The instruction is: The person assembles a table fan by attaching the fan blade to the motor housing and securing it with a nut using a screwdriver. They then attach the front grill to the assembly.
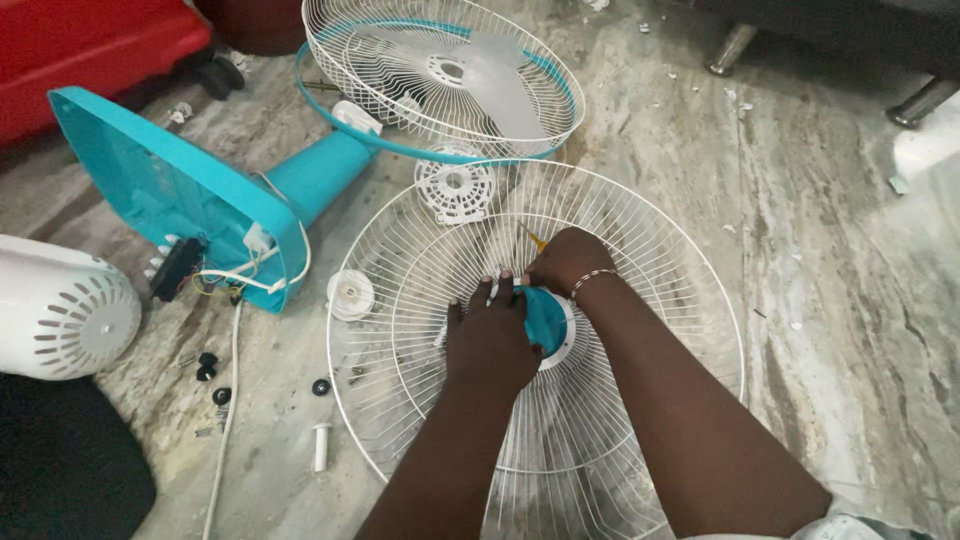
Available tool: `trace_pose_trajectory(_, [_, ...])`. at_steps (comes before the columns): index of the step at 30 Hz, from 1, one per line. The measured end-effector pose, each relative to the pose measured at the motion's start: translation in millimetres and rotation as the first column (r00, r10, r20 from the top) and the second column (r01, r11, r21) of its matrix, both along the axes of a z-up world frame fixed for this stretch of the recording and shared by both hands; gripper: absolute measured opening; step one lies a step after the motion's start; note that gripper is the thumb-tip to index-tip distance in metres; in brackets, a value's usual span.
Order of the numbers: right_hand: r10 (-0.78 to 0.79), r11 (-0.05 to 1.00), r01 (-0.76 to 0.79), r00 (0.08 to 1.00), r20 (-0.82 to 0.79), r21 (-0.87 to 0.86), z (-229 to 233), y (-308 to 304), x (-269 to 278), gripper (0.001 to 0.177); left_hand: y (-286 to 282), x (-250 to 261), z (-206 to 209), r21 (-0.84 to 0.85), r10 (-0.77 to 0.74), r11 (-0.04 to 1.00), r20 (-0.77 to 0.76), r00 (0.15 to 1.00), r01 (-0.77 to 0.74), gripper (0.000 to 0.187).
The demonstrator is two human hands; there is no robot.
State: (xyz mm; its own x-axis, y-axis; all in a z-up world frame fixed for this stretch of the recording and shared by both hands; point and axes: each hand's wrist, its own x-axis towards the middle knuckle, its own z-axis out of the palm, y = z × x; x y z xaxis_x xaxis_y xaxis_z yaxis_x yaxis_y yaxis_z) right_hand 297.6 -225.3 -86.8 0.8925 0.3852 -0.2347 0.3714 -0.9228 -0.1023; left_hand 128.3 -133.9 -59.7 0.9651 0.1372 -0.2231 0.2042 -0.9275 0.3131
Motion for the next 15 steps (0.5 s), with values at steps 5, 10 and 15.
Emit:
trace_pose_trajectory(5, [0.049, 0.999, -0.049, 0.999, 0.0, -0.002, -10, -5, 4, 0.024, 0, -3, 2, -0.017, 0.013, 1.0, 0.007, 1.0, -0.013, 0.083])
trace_pose_trajectory(10, [-0.061, 0.992, 0.074, 0.99, -0.129, 0.101, -10, -5, 9, 0.036, 0, -1, 4, -0.013, 0.009, 1.0, 0.023, 1.0, -0.009, 0.087])
trace_pose_trajectory(15, [0.033, 0.995, -0.033, 0.999, 0.004, 0.09, -13, -6, 6, 0.037, 0, 1, 6, -0.028, 0.013, 1.0, -0.008, 1.0, -0.013, 0.086])
